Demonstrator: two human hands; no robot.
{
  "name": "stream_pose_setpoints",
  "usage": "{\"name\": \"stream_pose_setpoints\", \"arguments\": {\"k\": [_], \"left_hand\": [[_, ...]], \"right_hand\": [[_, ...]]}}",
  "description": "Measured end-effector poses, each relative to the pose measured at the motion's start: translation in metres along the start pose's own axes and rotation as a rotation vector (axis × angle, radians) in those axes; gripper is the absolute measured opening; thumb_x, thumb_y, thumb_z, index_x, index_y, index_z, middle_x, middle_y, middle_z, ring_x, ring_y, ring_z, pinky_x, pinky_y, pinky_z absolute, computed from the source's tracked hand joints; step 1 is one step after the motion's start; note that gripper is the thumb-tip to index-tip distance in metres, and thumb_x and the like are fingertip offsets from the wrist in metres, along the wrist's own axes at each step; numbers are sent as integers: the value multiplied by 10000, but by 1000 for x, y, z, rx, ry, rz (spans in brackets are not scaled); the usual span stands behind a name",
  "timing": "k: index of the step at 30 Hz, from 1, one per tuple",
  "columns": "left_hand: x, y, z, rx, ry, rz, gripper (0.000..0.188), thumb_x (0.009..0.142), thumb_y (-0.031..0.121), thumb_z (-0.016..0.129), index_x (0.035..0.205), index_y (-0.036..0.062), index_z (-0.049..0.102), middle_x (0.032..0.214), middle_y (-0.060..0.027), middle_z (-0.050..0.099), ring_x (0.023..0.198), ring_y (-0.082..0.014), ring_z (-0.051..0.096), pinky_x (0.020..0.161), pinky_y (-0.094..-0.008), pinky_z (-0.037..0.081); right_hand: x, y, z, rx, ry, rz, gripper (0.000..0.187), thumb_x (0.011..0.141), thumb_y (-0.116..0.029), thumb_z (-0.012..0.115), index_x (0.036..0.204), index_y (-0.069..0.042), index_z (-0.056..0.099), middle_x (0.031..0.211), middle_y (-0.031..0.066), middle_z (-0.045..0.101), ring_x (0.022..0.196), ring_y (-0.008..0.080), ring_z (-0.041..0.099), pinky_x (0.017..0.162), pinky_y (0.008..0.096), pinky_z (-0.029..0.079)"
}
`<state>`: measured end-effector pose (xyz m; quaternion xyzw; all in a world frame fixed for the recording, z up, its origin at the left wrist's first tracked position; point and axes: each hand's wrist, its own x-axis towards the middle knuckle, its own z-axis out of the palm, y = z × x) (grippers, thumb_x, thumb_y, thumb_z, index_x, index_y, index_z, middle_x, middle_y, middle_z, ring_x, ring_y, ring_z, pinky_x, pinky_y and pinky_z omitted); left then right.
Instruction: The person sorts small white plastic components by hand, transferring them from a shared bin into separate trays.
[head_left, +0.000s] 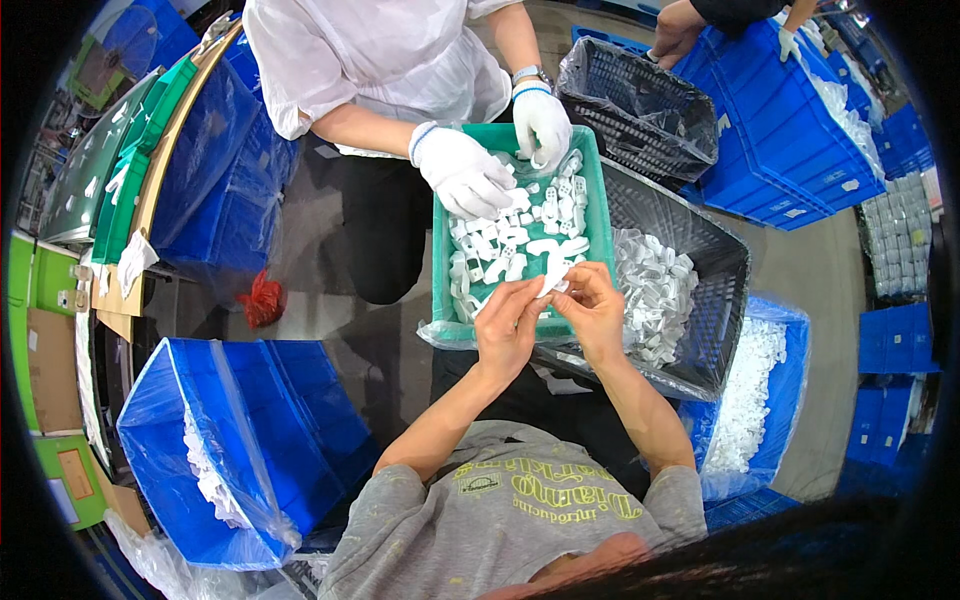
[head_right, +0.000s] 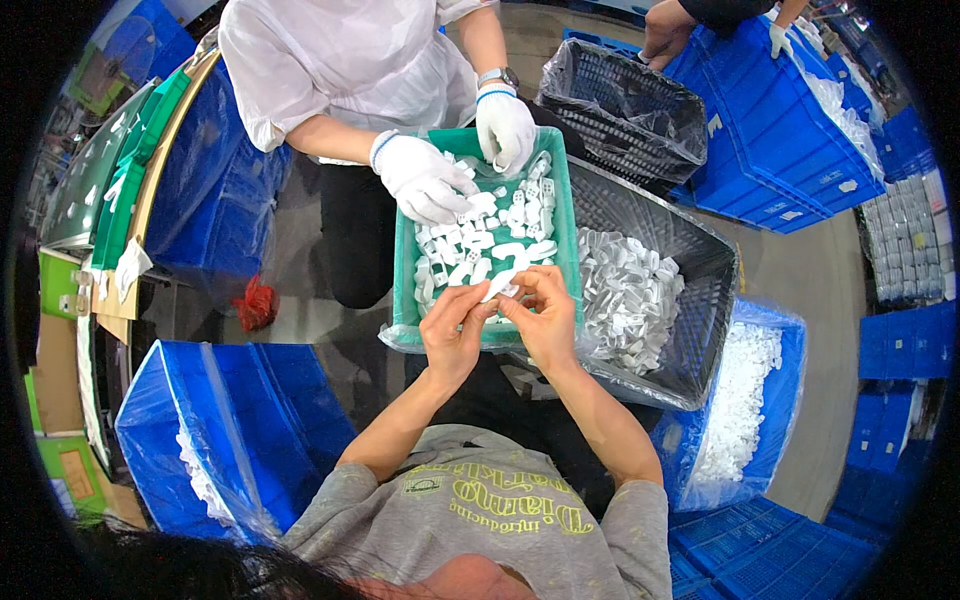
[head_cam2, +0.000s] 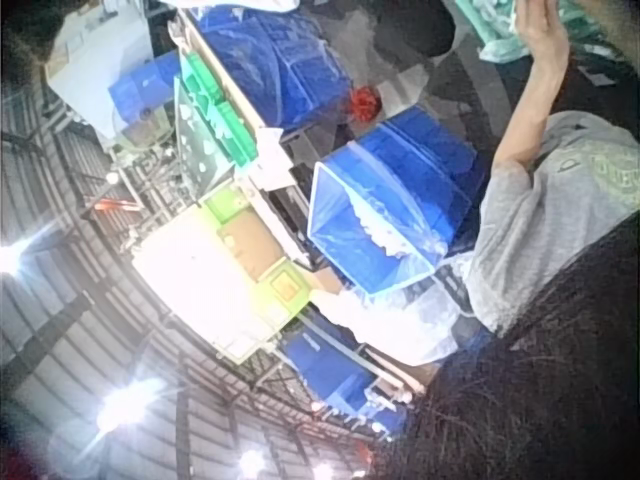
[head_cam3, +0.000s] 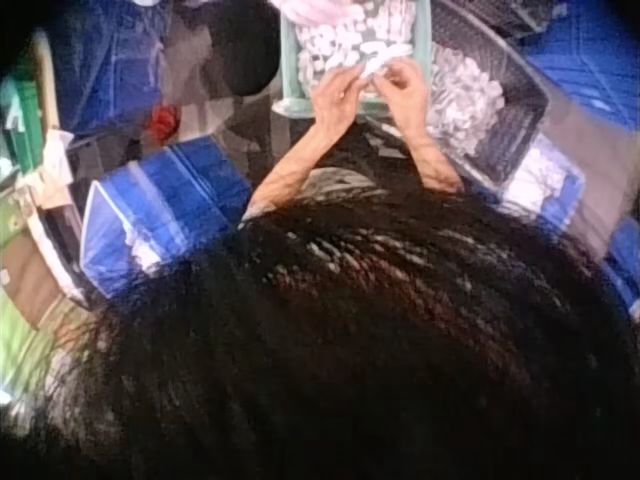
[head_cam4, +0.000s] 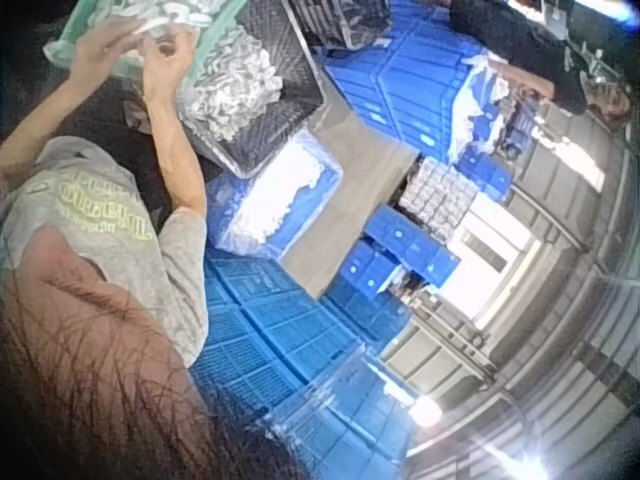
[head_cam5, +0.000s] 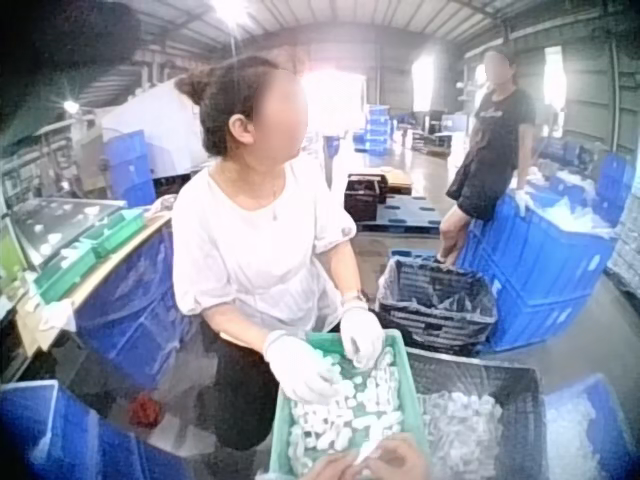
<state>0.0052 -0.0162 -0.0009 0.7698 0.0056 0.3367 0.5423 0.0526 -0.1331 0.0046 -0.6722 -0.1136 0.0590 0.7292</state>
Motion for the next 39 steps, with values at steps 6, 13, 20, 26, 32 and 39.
{"name": "stream_pose_setpoints", "arguments": {"k": [6,13,20,26,32,39], "left_hand": [[0,-1,-2,-198,-49,-196,196,778,-41,614,973,-26,623,847,-107,588,684,-145,607,576,-235,516],[7,-6,-9,-443,-95,-508,167,840,22,567,985,-49,611,881,-82,560,753,-143,605,660,-248,558],[6,1,-5,-463,-140,-454,176,827,6,577,989,-49,615,856,-92,573,720,-130,601,646,-241,552],[5,3,-2,-379,-137,-389,172,829,-10,565,989,-44,618,858,-95,574,716,-134,602,642,-240,549],[0,-1,-5,-376,-106,-372,162,818,-31,565,970,-51,618,852,-102,578,695,-134,604,616,-240,549],[3,-2,-6,-307,-226,-325,176,803,-2,594,975,-23,627,848,-110,594,686,-144,608,587,-238,521]], "right_hand": [[-1,7,-7,76,-55,95,146,729,2,672,805,-13,548,907,2,435,754,78,525,639,208,401],[2,-5,-18,407,36,379,106,756,-77,675,806,-18,603,777,2,552,723,100,514,633,217,376],[2,-10,-13,115,56,220,67,754,-37,668,786,8,631,848,11,510,735,83,493,651,208,388],[0,-2,-9,84,77,191,74,758,-26,666,788,28,624,865,5,483,751,76,479,659,210,403],[7,-5,-15,43,-28,235,92,752,-59,684,762,15,630,856,8,491,767,85,496,681,207,412],[11,-18,-28,-238,-255,263,212,789,-102,654,956,12,589,821,61,597,695,136,586,617,259,465]]}}
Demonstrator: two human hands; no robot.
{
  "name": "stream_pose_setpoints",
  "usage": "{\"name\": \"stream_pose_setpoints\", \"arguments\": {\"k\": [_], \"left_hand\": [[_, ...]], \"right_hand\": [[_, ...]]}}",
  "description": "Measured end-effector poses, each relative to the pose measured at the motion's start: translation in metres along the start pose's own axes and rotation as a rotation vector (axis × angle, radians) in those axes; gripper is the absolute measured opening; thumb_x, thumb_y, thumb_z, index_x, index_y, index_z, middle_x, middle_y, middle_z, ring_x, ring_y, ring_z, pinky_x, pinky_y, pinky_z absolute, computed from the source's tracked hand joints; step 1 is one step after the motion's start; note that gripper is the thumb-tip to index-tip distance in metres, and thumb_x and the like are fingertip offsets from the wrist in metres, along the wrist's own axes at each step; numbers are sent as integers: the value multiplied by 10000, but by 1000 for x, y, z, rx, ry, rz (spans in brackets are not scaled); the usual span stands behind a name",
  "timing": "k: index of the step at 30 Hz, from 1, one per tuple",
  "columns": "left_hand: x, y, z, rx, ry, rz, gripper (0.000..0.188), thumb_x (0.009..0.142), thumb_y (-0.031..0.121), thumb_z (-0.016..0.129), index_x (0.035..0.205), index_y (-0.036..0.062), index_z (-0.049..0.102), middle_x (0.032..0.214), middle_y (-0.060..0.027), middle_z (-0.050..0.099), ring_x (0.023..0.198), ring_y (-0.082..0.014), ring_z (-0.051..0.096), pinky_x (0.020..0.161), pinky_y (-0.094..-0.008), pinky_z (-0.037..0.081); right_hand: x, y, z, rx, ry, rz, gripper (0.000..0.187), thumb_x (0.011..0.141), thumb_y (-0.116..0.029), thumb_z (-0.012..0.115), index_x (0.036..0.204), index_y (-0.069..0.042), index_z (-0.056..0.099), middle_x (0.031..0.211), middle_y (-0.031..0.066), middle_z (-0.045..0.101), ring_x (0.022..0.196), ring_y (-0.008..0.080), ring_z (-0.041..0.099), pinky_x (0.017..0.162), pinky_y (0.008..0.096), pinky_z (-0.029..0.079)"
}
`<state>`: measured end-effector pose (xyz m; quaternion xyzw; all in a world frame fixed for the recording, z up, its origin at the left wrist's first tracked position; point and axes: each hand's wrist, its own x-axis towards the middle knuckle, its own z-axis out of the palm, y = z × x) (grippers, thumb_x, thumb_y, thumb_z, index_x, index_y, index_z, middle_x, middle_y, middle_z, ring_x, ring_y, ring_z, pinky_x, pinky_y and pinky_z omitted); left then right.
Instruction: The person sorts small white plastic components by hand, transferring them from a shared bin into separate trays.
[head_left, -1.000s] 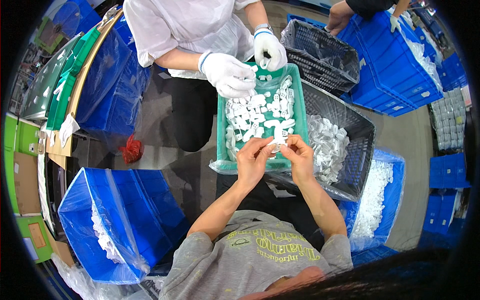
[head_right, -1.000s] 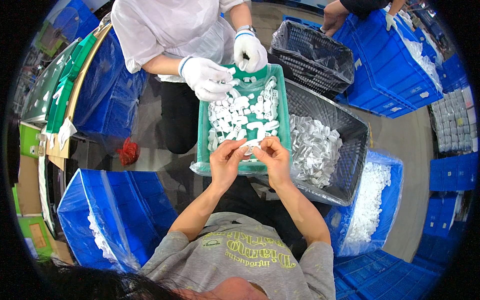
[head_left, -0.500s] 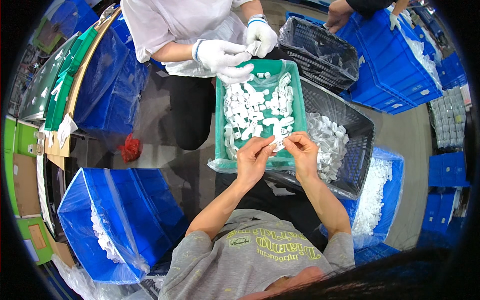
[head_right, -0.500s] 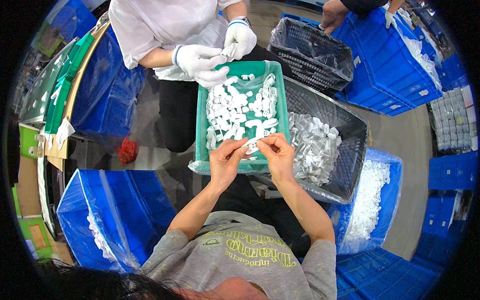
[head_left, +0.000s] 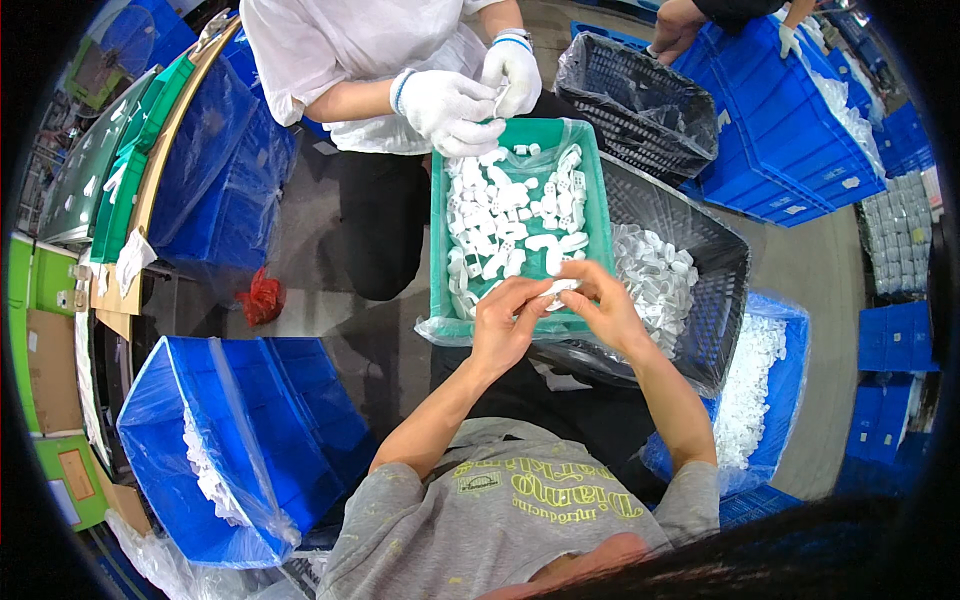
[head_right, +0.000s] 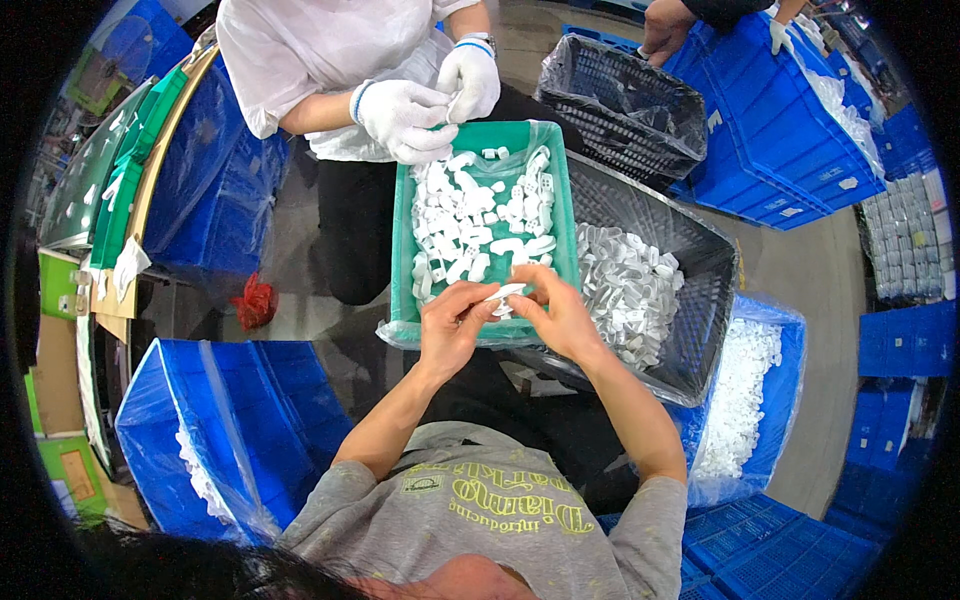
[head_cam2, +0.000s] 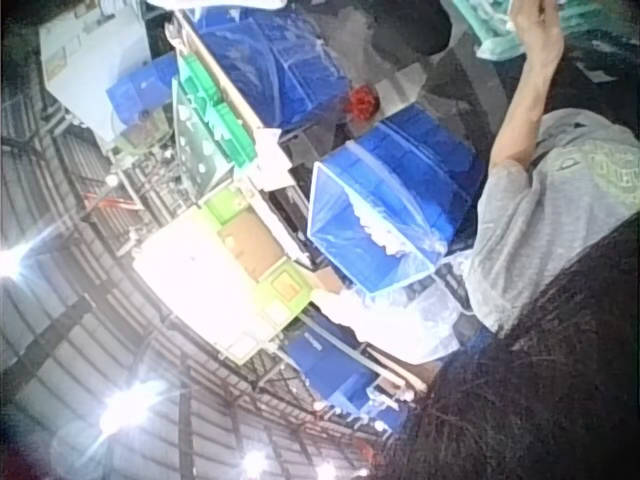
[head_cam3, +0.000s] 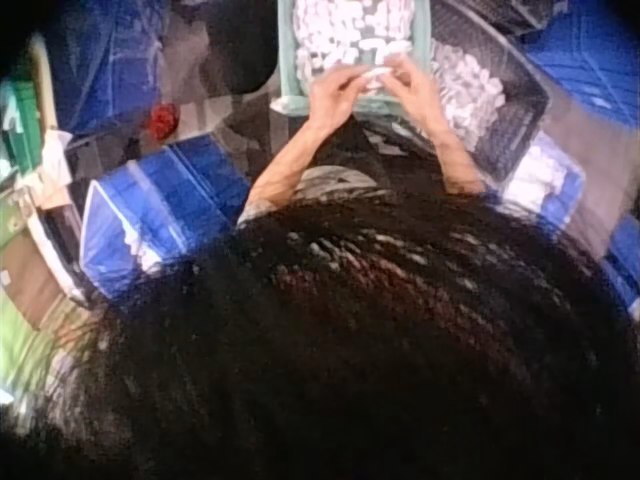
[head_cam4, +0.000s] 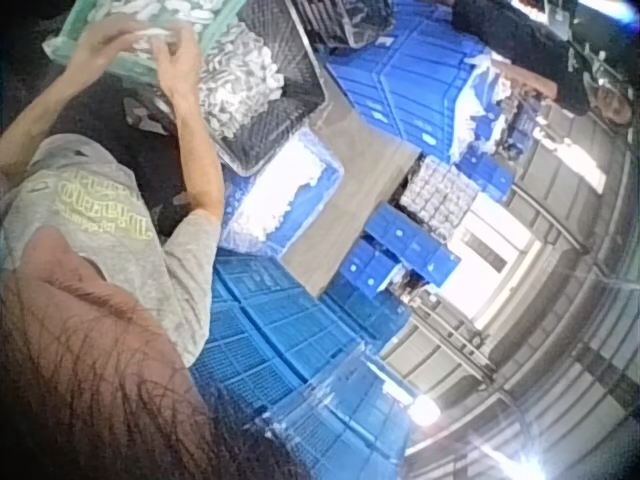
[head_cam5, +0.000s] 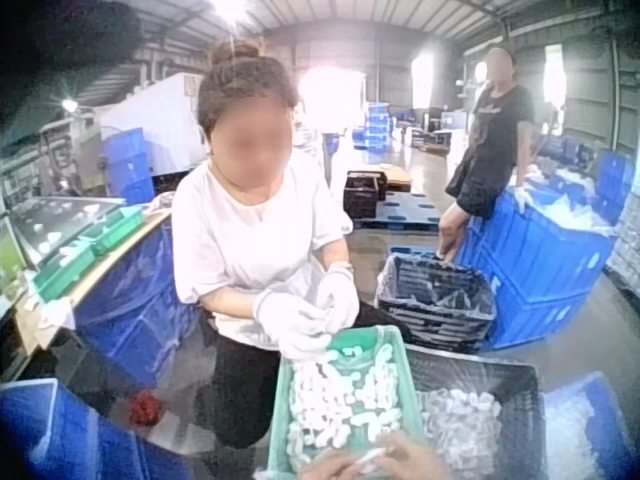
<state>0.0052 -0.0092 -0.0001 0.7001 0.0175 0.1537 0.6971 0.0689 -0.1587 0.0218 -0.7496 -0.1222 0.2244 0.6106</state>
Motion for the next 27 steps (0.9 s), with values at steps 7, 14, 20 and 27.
{"name": "stream_pose_setpoints", "arguments": {"k": [7,14,20,27], "left_hand": [[0,13,-1,215,-90,-73,236,740,-14,655,974,13,642,802,-64,593,679,-89,571,556,-214,452],[-6,-2,4,322,-52,-85,187,746,-66,616,928,-24,634,778,-75,589,681,-111,598,569,-217,492],[4,5,-3,-54,-131,-290,152,789,-48,579,933,-28,622,805,-83,596,714,-139,616,582,-240,524],[5,4,-5,-243,-47,-373,174,819,-45,554,987,-39,596,888,-84,592,785,-138,615,627,-247,558]], "right_hand": [[-5,-2,-8,-361,-60,-197,171,779,-68,624,928,6,582,736,117,627,677,198,627,605,294,474],[-7,3,-1,-643,78,-529,118,736,-44,632,835,-9,578,697,127,603,650,274,588,569,346,455],[-6,-4,-14,-225,-92,-148,172,767,-107,670,881,7,611,723,79,630,671,111,581,599,261,461],[-6,-13,-15,-137,-28,-77,180,745,-100,684,891,-14,622,804,82,612,656,124,569,600,268,459]]}}
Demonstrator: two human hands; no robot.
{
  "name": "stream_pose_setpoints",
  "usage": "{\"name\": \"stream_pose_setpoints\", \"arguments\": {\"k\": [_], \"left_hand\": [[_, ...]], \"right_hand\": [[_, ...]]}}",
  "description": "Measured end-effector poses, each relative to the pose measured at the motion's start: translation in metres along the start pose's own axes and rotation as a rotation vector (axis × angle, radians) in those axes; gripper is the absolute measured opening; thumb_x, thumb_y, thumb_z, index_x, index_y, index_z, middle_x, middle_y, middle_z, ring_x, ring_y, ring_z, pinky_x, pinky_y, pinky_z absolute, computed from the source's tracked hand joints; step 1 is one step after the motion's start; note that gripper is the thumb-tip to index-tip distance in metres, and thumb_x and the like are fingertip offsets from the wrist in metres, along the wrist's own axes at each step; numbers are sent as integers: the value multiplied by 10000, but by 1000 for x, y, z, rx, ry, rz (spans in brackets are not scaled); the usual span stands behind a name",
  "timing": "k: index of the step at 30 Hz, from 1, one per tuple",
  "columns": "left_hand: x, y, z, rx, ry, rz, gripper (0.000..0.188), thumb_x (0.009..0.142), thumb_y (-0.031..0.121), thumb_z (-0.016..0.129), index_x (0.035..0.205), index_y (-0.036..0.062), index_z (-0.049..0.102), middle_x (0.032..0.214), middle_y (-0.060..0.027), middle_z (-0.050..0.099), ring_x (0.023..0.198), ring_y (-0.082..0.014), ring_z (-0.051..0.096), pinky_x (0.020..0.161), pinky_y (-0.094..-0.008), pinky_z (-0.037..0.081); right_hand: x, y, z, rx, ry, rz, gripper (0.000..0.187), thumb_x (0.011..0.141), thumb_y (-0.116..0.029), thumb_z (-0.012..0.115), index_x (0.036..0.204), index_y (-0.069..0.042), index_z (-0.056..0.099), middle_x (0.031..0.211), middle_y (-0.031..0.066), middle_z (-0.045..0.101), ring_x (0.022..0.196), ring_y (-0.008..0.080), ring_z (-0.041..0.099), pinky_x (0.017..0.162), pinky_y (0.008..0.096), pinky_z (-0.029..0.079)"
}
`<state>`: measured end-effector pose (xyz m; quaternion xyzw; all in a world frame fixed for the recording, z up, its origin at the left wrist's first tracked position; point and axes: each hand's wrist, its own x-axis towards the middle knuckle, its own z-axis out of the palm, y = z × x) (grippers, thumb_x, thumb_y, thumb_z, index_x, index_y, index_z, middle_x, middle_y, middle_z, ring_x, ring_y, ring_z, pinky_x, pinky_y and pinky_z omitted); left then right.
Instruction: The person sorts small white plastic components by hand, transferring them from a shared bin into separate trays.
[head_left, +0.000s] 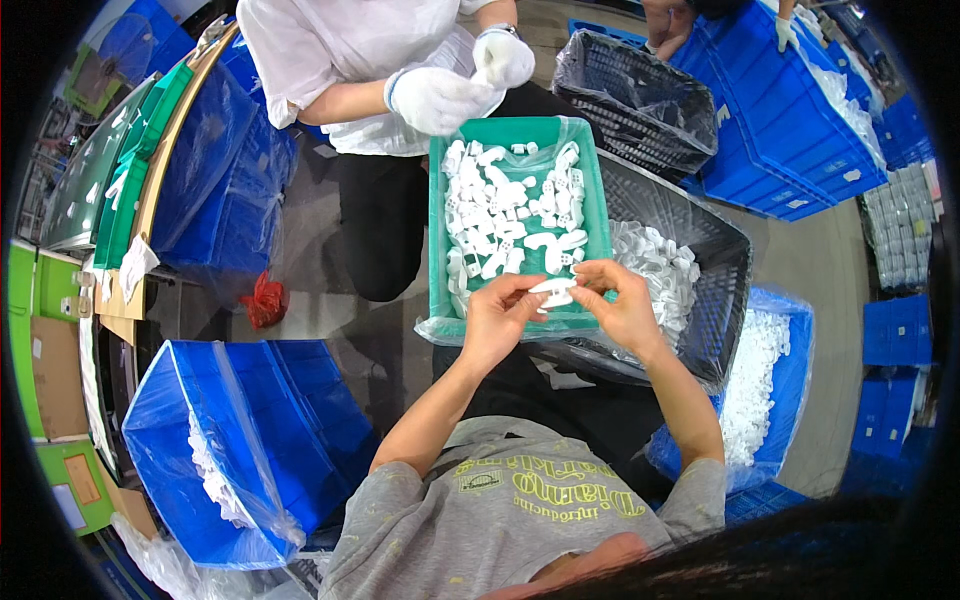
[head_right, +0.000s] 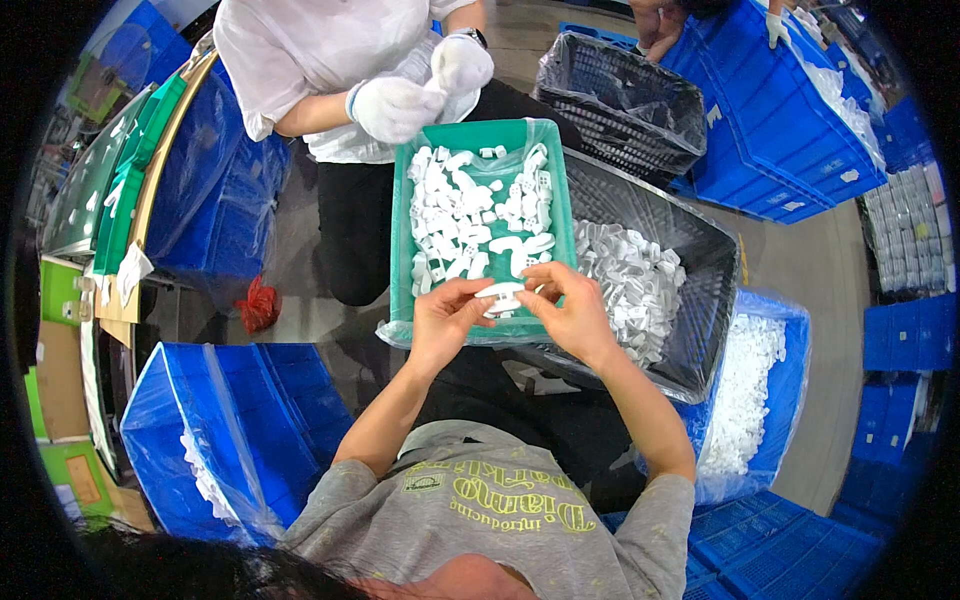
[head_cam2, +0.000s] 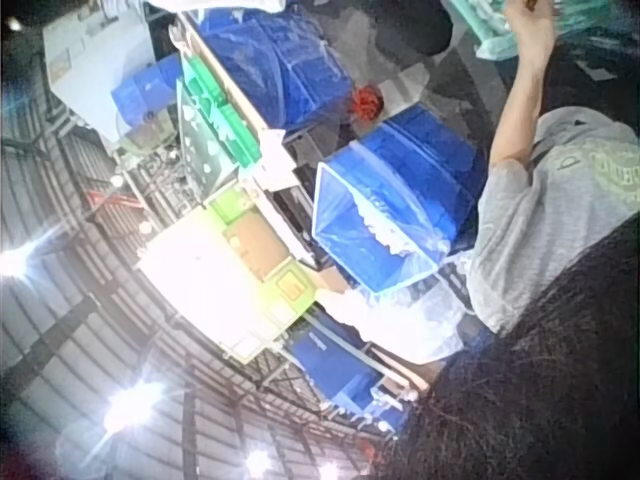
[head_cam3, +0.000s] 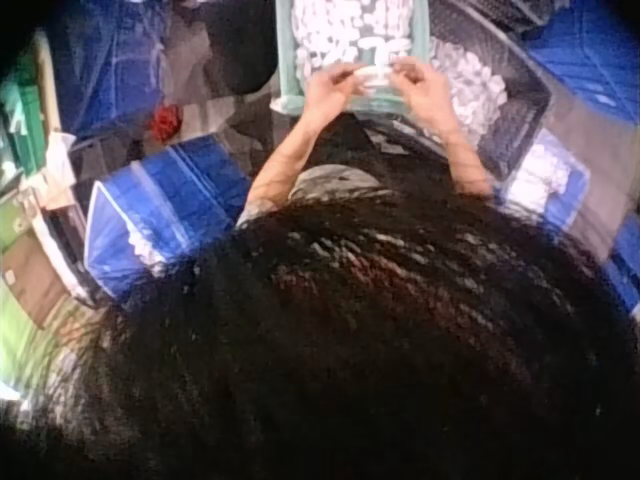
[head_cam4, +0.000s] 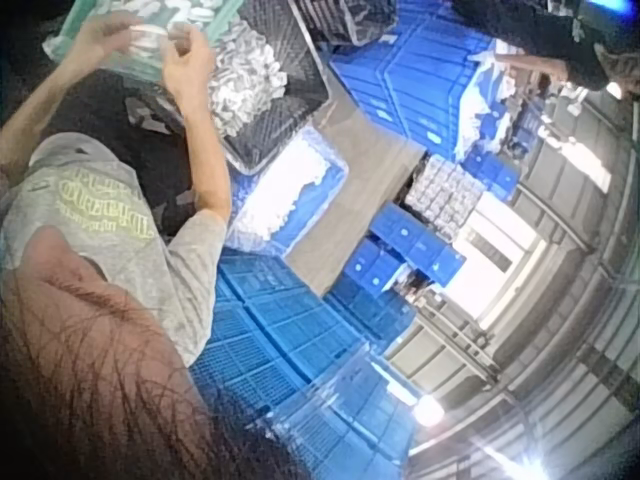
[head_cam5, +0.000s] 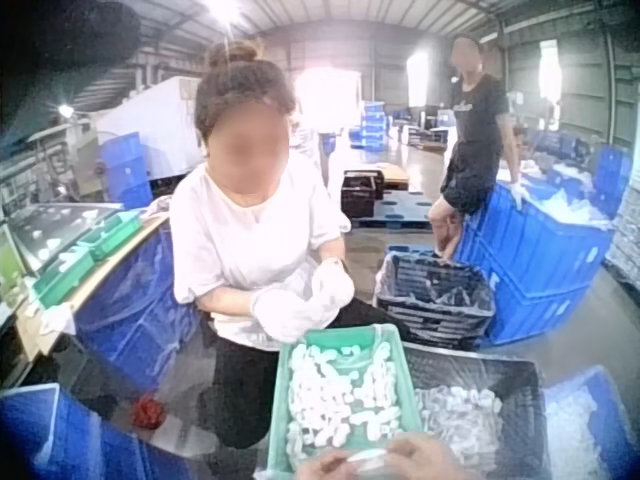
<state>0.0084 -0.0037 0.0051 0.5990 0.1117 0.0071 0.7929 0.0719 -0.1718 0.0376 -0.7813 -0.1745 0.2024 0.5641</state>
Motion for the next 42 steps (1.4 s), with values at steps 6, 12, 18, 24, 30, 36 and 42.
{"name": "stream_pose_setpoints", "arguments": {"k": [6,12,18,24,30,36,42], "left_hand": [[-3,-5,20,20,153,327,206,798,-33,596,1005,-44,595,923,-93,567,746,-143,612,624,-250,558],[-7,-13,18,237,145,500,212,796,-60,585,1008,-50,593,916,-106,562,743,-147,614,636,-242,552],[-6,-14,15,288,178,536,211,789,-49,599,999,-35,604,893,-111,574,723,-143,606,606,-240,542],[-4,-10,17,376,158,577,191,808,-45,579,999,-45,596,899,-102,572,750,-145,607,641,-249,554],[-2,-4,17,19,92,334,172,833,14,574,993,-43,597,876,-87,589,750,-159,613,643,-260,547],[4,-2,-1,-166,121,7,225,867,118,560,1012,-53,584,913,-134,626,760,-203,635,656,-282,548],[2,-1,-3,-279,19,-97,266,864,125,569,1060,-55,568,927,-137,623,788,-229,637,704,-303,546]], "right_hand": [[0,-1,23,-258,326,-370,214,715,-64,692,908,-22,609,876,65,550,707,155,549,612,260,448],[4,9,29,122,300,-217,197,706,-55,700,858,-14,583,956,59,494,796,133,518,644,248,429],[0,13,31,85,273,-193,208,705,-51,705,860,-15,571,985,52,480,829,127,508,675,250,434],[-2,10,35,172,359,-220,197,718,-65,706,855,-12,574,1028,54,460,884,123,500,695,250,436],[-4,20,38,406,248,-84,128,740,-37,667,811,-24,561,1024,42,454,922,141,499,774,274,428],[-9,16,15,929,354,-233,99,785,-13,595,847,-51,528,1048,62,482,914,175,517,823,317,408],[-12,27,12,954,238,-112,120,829,-32,571,940,-23,528,934,81,566,802,176,551,743,323,445]]}}
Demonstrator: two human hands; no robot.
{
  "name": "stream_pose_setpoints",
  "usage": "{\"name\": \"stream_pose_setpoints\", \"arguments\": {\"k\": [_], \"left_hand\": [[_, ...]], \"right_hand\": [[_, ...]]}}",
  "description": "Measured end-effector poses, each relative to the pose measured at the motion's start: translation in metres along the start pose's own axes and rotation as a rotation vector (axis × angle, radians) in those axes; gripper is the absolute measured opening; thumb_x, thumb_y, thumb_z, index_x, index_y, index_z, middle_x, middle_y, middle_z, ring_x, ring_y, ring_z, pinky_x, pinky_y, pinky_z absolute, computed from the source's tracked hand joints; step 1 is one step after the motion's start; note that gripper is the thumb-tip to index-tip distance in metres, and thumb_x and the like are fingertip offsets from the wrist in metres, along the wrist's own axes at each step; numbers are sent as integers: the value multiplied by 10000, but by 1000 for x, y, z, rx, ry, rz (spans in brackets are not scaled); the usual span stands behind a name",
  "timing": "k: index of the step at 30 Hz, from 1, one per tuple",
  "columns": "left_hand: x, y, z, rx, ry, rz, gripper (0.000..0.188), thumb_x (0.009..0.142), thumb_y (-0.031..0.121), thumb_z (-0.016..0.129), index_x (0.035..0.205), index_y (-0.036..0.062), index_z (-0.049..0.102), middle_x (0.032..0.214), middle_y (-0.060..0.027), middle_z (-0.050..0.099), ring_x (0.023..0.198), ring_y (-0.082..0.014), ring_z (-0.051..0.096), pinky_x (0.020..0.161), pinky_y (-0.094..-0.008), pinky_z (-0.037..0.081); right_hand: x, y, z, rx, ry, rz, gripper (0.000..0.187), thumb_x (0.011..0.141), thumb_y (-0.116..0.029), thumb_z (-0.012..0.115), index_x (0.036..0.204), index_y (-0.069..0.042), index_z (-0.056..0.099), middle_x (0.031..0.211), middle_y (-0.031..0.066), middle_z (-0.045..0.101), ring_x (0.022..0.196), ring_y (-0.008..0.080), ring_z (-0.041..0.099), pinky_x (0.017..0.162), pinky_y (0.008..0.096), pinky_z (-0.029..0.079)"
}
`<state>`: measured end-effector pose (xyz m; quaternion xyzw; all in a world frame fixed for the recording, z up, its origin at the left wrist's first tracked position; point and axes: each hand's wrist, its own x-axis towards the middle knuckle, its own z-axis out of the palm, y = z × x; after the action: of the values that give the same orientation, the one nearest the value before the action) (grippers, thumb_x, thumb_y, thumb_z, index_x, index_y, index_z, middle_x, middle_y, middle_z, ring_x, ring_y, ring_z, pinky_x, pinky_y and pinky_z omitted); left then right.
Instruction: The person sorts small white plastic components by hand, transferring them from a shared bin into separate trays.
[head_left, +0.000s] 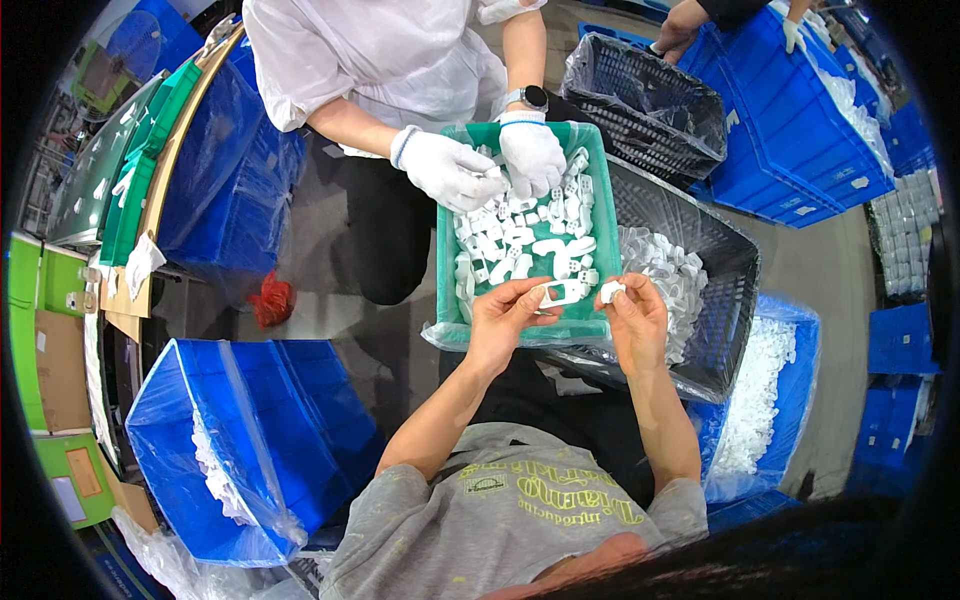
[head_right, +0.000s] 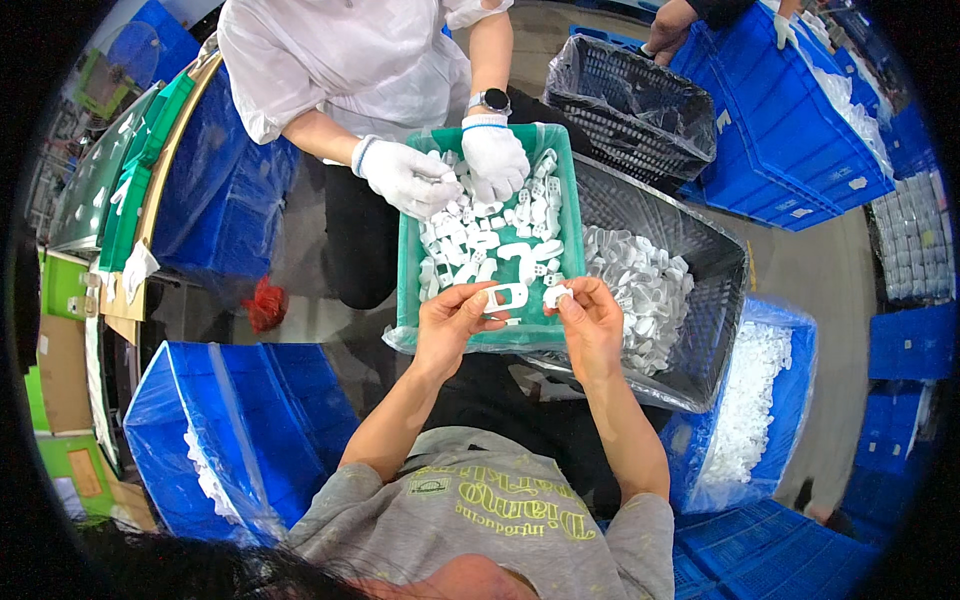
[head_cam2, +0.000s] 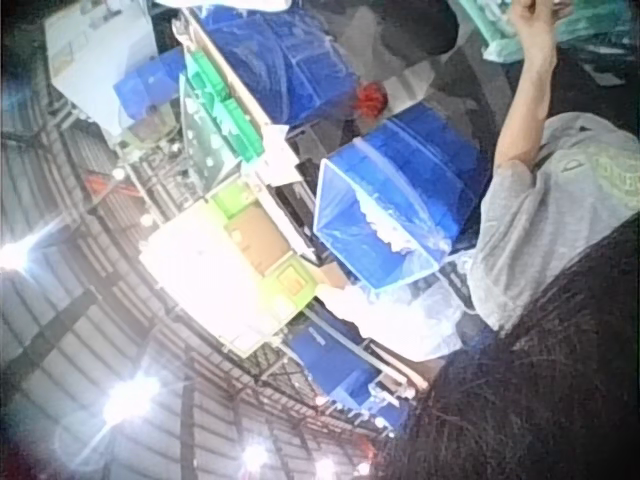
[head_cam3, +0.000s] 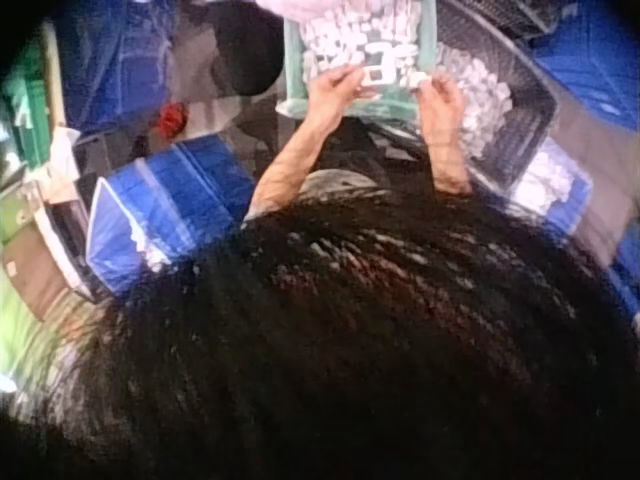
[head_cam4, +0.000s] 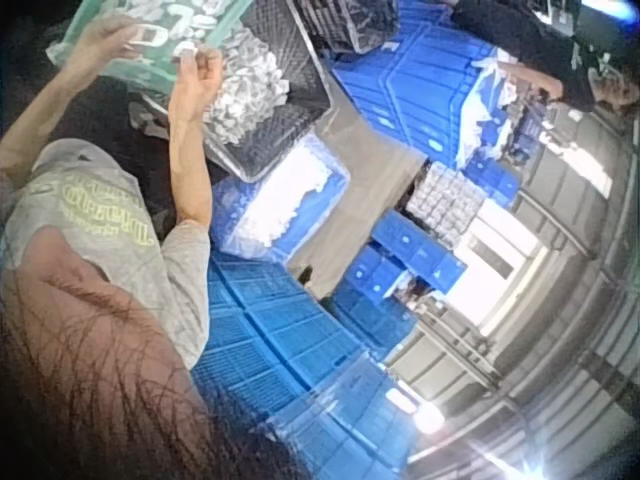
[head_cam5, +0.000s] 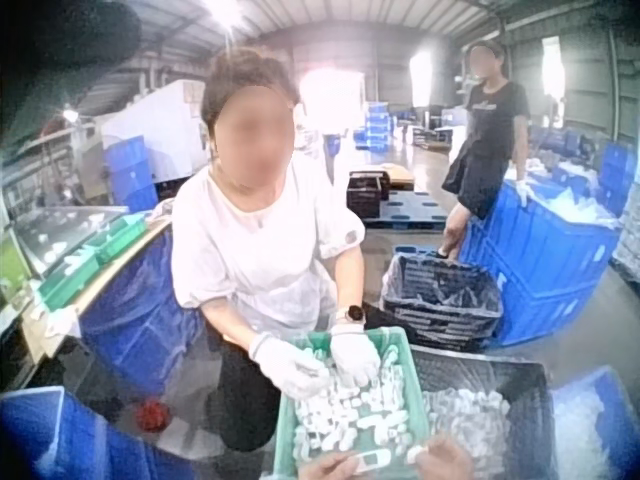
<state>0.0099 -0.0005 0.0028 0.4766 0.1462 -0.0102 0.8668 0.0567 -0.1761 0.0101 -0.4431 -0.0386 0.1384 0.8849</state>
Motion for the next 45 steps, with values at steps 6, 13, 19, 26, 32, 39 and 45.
{"name": "stream_pose_setpoints", "arguments": {"k": [6,13,19,26,32,39,45], "left_hand": [[2,0,-6,-22,-2,-37,284,868,124,562,1089,-54,555,951,-145,622,802,-230,637,715,-302,545],[4,-4,-11,-32,-20,-12,280,866,100,557,1112,-35,551,970,-146,621,831,-221,631,739,-299,547],[6,-7,-12,-12,-95,122,246,857,42,547,1091,-30,571,1003,-108,572,902,-184,593,753,-290,544],[7,-4,-16,80,-187,283,243,842,7,552,1080,-35,575,992,-98,553,880,-157,583,755,-275,542],[6,-5,-12,79,-81,256,222,839,4,559,1055,-32,591,960,-103,567,823,-154,594,704,-264,550],[6,-5,-9,105,3,179,211,832,16,574,1035,-39,600,920,-101,602,767,-160,614,681,-268,553],[3,-4,-1,101,3,141,214,834,35,582,1035,-37,601,920,-94,602,779,-154,609,673,-271,552]], "right_hand": [[4,1,2,-118,8,-17,181,825,-31,579,998,12,547,887,92,593,792,177,571,706,304,455],[7,5,1,-201,11,40,153,816,-21,583,963,20,561,907,99,599,790,176,574,703,301,459],[6,4,3,-236,-22,-26,146,797,-4,594,942,3,584,976,112,571,825,158,551,707,290,471],[7,5,5,-171,-54,-68,142,787,16,596,928,4,597,980,109,543,845,167,547,698,295,474],[7,5,11,-50,114,162,114,817,-30,593,921,15,598,846,90,604,738,164,573,639,286,469],[5,6,2,12,178,221,91,821,-46,600,891,12,597,815,89,617,700,155,582,598,287,462],[0,-1,12,-100,216,165,117,821,-59,607,901,25,594,798,81,615,679,152,582,587,274,460]]}}
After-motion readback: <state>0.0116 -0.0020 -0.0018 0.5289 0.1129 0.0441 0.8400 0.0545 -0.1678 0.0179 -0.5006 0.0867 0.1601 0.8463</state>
